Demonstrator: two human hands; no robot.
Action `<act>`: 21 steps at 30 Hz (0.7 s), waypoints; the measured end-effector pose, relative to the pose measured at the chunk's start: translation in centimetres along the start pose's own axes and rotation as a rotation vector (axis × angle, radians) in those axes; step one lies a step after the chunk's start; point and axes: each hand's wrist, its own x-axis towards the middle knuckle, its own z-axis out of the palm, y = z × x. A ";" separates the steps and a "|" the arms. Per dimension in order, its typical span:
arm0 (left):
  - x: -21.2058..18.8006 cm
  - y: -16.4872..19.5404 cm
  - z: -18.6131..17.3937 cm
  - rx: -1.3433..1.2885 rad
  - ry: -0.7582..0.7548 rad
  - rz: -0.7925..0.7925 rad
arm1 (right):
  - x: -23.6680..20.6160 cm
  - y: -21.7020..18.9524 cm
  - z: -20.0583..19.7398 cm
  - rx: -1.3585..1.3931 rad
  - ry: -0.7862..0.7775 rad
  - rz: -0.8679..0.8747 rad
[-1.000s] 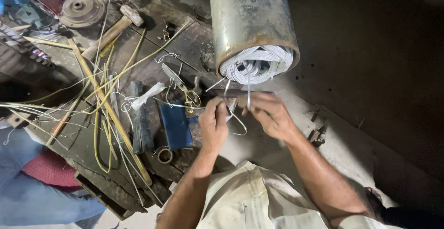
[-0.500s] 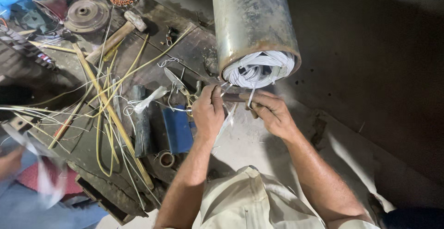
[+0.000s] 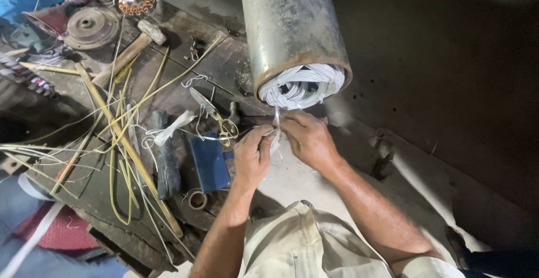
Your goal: The person wraps white wire around a metal cylinder, secures it with a wooden stick, and uses a hammer to tap the stick into place. They then adjust the wire and cylinder, continuing to secure the assembly.
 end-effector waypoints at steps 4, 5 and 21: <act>-1.3 -1.2 -0.1 0.099 -0.100 -0.110 | -1.7 -0.1 -0.6 -0.026 0.119 0.031; -1.7 -1.4 -0.1 0.133 -0.186 -0.140 | -2.2 -0.2 -0.8 -0.032 0.147 0.048; -9.2 0.1 -1.9 -0.017 -0.618 -0.077 | -4.7 1.1 -0.7 0.640 0.250 0.429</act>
